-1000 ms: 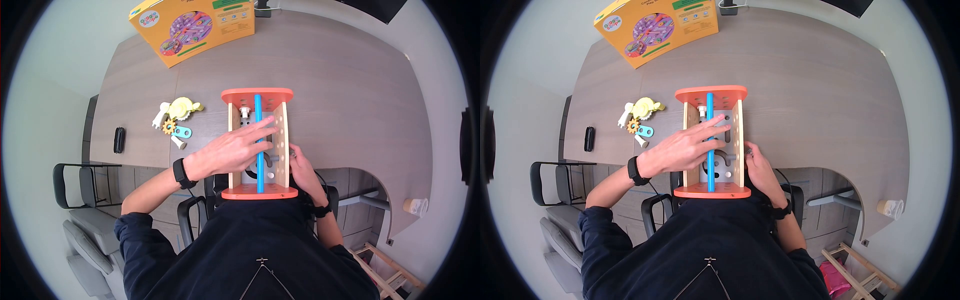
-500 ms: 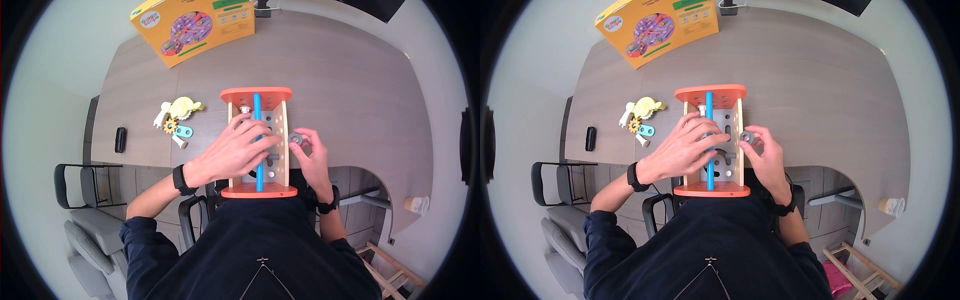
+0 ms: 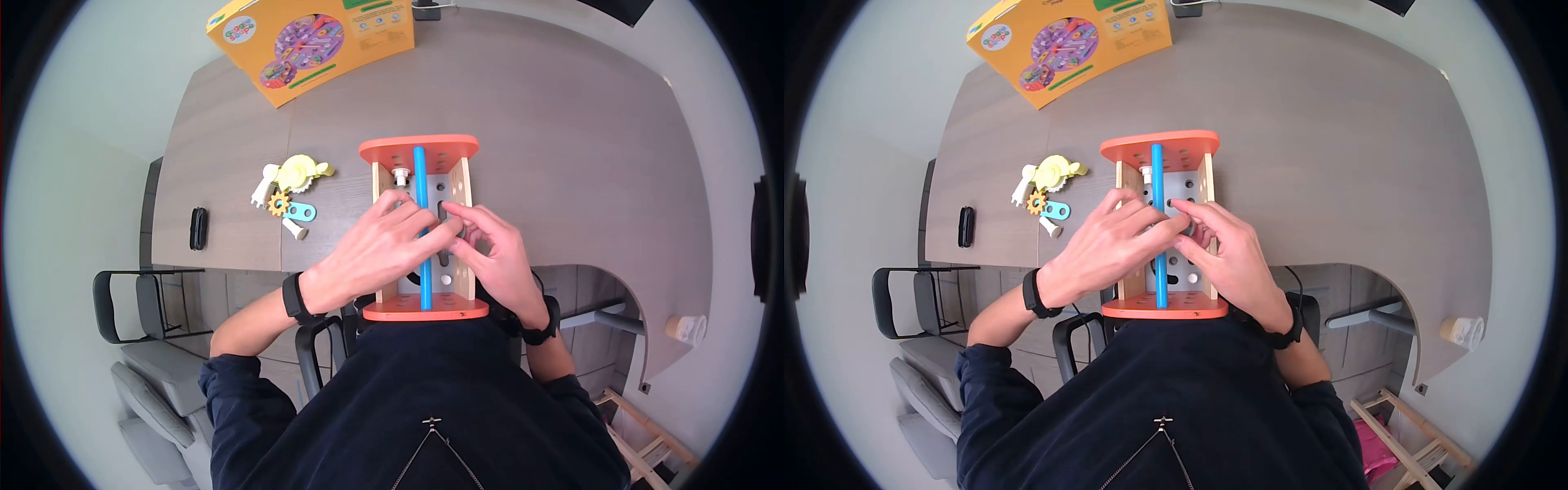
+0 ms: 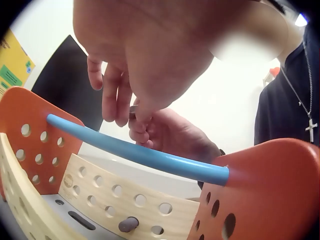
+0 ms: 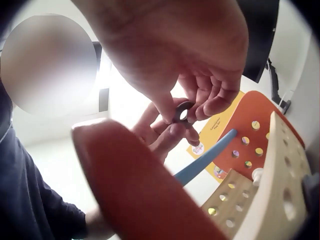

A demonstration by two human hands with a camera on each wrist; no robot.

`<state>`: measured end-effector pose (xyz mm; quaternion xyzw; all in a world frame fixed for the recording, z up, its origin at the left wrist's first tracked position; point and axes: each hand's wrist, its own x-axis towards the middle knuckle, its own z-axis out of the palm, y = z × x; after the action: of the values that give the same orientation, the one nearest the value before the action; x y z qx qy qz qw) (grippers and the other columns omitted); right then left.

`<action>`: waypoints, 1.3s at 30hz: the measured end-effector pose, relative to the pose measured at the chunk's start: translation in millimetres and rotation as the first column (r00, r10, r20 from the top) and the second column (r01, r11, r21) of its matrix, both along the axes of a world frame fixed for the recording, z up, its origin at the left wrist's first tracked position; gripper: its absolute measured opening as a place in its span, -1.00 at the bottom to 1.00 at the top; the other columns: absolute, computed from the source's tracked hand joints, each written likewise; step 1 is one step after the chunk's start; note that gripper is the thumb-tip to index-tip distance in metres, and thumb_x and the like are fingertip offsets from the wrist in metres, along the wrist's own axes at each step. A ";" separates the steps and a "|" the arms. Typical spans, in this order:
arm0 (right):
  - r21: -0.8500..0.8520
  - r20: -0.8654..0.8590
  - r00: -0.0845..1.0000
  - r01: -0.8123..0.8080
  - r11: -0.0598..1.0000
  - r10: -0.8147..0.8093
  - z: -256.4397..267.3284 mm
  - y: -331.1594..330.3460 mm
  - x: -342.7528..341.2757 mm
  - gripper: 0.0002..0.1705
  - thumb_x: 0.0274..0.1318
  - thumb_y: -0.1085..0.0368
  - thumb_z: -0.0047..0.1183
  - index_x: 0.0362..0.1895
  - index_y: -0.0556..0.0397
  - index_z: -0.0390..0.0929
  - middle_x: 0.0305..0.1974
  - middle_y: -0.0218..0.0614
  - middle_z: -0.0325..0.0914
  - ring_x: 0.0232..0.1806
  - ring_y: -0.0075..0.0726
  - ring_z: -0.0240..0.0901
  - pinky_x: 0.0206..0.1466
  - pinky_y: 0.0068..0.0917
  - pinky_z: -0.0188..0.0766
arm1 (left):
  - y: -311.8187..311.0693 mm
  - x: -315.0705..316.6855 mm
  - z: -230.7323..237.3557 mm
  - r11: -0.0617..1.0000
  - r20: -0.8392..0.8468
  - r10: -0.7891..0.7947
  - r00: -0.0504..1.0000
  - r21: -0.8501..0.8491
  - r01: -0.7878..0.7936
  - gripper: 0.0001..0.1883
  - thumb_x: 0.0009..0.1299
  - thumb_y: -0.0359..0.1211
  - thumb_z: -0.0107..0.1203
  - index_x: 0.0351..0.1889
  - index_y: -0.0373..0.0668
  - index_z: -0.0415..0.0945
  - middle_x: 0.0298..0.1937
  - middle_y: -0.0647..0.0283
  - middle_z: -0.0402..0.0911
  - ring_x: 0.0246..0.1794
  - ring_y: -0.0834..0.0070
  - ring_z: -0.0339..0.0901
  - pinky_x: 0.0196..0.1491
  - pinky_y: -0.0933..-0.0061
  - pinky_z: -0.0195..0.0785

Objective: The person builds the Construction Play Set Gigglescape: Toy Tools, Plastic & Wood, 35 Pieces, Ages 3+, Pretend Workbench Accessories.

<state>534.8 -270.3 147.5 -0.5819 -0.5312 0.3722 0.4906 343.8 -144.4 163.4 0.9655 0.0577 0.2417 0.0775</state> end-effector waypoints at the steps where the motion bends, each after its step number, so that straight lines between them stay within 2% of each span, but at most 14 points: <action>1: -0.007 -0.067 0.998 -0.011 1.000 0.011 -2.0 -0.1 -2.4 -0.45 0.30 0.40 0.34 0.36 0.12 0.57 -0.17 -0.34 0.59 -0.26 -0.46 0.49 -0.10 -0.42 0.51 | -1.0 -2.5 2.3 1.000 -0.024 -0.002 1.000 -0.014 0.002 -0.54 0.41 -0.37 0.25 0.29 -0.04 0.56 -0.28 0.36 0.53 -0.21 0.37 0.59 0.17 0.23 0.36; 3: -0.013 -0.199 0.979 -0.037 0.999 0.034 -7.2 0.2 -7.3 -0.39 0.34 0.40 0.31 0.45 0.10 0.48 -0.16 -0.34 0.59 -0.25 -0.46 0.51 -0.09 -0.41 0.53 | -1.9 -5.2 2.5 0.997 -0.049 -0.001 0.999 -0.072 -0.002 -0.59 0.44 -0.33 0.27 0.26 -0.06 0.57 -0.27 0.34 0.55 -0.21 0.36 0.60 0.15 0.24 0.36; 6: -0.005 -0.125 0.990 -0.070 0.998 0.069 -10.2 -0.7 -8.2 -0.33 0.38 0.39 0.30 0.50 0.07 0.38 -0.16 -0.32 0.60 -0.23 -0.44 0.53 -0.07 -0.40 0.54 | -3.2 -7.1 1.7 0.982 -0.046 0.005 0.999 -0.187 -0.013 -0.65 0.49 -0.27 0.30 0.19 -0.08 0.59 -0.25 0.33 0.59 -0.19 0.35 0.61 0.13 0.24 0.37; 9: -0.039 -0.124 0.991 -0.064 0.997 0.059 -12.2 -1.5 -7.5 -0.37 0.37 0.36 0.32 0.45 0.09 0.41 -0.13 -0.30 0.61 -0.22 -0.41 0.55 -0.07 -0.39 0.54 | -4.5 -8.2 3.6 0.962 -0.031 -0.006 0.999 -0.272 -0.003 -0.69 0.51 -0.24 0.32 0.14 -0.10 0.61 -0.21 0.31 0.64 -0.16 0.34 0.62 0.12 0.24 0.38; 12: -0.004 -0.096 0.992 -0.081 0.997 0.080 -13.2 -2.1 -5.1 -0.38 0.37 0.32 0.34 0.43 0.09 0.42 -0.11 -0.29 0.63 -0.21 -0.40 0.56 -0.07 -0.40 0.54 | -1.7 -12.9 -0.8 0.937 -0.020 -0.025 0.999 -0.349 0.017 -0.69 0.50 -0.25 0.34 0.12 -0.12 0.62 -0.17 0.29 0.67 -0.13 0.32 0.63 0.11 0.23 0.38; 14: 0.116 -0.048 0.996 -0.066 0.991 0.072 -14.6 -2.5 -5.7 -0.42 0.38 0.33 0.31 0.41 0.09 0.44 -0.11 -0.29 0.64 -0.20 -0.39 0.55 -0.06 -0.41 0.53 | -1.8 -16.9 -0.2 0.925 -0.014 -0.033 0.999 -0.378 0.025 -0.69 0.48 -0.25 0.37 0.10 -0.13 0.63 -0.14 0.28 0.69 -0.12 0.30 0.64 0.10 0.21 0.39; 15: 0.175 -0.025 0.998 -0.060 0.983 0.065 -15.5 -2.8 -5.6 -0.44 0.39 0.33 0.30 0.40 0.09 0.45 -0.12 -0.29 0.64 -0.20 -0.38 0.55 -0.06 -0.41 0.53 | -2.2 -20.4 1.9 0.922 -0.019 0.015 1.000 -0.386 -0.021 -0.69 0.47 -0.26 0.37 0.09 -0.14 0.63 -0.14 0.28 0.69 -0.10 0.29 0.63 0.12 0.21 0.38; 18: 0.196 0.110 0.985 0.109 0.975 -0.132 -22.3 -12.6 10.6 -0.54 0.44 0.35 0.23 0.35 0.11 0.49 -0.13 -0.30 0.65 -0.19 -0.37 0.53 -0.04 -0.39 0.52 | 2.5 -34.6 8.7 0.912 -0.085 0.173 0.981 -0.362 -0.192 -0.70 0.45 -0.29 0.39 0.07 -0.15 0.64 -0.13 0.27 0.70 0.00 0.25 0.62 0.19 0.17 0.35; 20: 0.020 0.083 0.972 0.220 0.975 -0.221 -38.8 -21.2 25.4 -0.61 0.48 0.35 0.17 0.31 0.14 0.52 -0.14 -0.29 0.65 -0.18 -0.38 0.54 -0.04 -0.39 0.52 | 9.0 -41.2 10.0 0.899 -0.182 0.303 0.936 -0.271 -0.344 -0.71 0.43 -0.31 0.39 0.05 -0.16 0.64 -0.13 0.26 0.70 0.10 0.24 0.60 0.25 0.09 0.32; 22: -0.175 0.068 0.967 0.253 0.951 -0.245 -55.6 -28.9 35.6 -0.67 0.54 0.31 0.08 0.26 0.18 0.54 -0.13 -0.25 0.68 -0.13 -0.38 0.59 -0.03 -0.41 0.51 | 10.2 -40.4 -2.3 0.930 -0.208 0.267 0.941 -0.201 -0.309 -0.73 0.43 -0.32 0.37 0.03 -0.16 0.66 -0.12 0.24 0.71 0.19 0.25 0.58 0.35 0.01 0.26; 25: -0.351 0.003 0.993 0.114 0.929 -0.120 -91.2 -36.9 35.6 -0.69 0.59 0.30 0.03 0.24 0.21 0.54 -0.08 -0.20 0.72 -0.08 -0.38 0.64 0.02 -0.41 0.54 | 6.7 -32.1 -21.5 0.973 -0.307 0.156 0.939 -0.115 -0.199 -0.75 0.44 -0.32 0.34 0.02 -0.16 0.67 -0.10 0.21 0.73 0.28 0.27 0.55 0.47 -0.11 0.17; 29: -0.334 -0.200 0.974 0.038 0.942 -0.110 -122.0 -37.6 25.4 -0.70 0.62 0.30 0.00 0.23 0.25 0.54 -0.03 -0.16 0.74 -0.02 -0.37 0.66 0.11 -0.36 0.57 | 2.9 -8.5 -38.6 0.994 -0.556 0.089 0.827 0.108 -0.035 -0.75 0.45 -0.32 0.29 0.03 -0.18 0.65 -0.06 0.18 0.76 0.28 0.27 0.59 0.58 -0.14 0.09; 35: -0.321 -0.330 0.942 -0.046 0.946 -0.066 -125.5 -44.7 24.5 -0.66 0.63 0.32 0.00 0.29 0.26 0.47 -0.04 -0.19 0.70 0.00 -0.40 0.66 0.14 -0.36 0.59 | -1.8 2.1 -71.3 0.988 -0.390 -0.058 0.919 -0.156 -0.005 -0.73 0.50 -0.25 0.24 0.02 -0.21 0.57 0.01 0.11 0.74 0.08 0.18 0.72 0.56 -0.06 0.15; 39: -0.277 -0.452 0.892 -0.111 0.954 -0.028 -127.7 -51.7 23.3 -0.60 0.63 0.33 -0.01 0.39 0.25 0.38 0.01 -0.21 0.65 0.05 -0.42 0.64 0.16 -0.35 0.59 | -5.9 4.9 -68.3 0.966 -0.447 -0.075 0.892 -0.255 -0.046 -0.71 0.54 -0.20 0.21 0.03 -0.20 0.51 0.01 0.09 0.72 -0.04 0.16 0.75 0.50 -0.03 0.20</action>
<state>558.1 -322.0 19.7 -0.5348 -0.3536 0.5825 0.4996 348.6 -150.3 95.1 0.9771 0.0978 0.0001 0.1889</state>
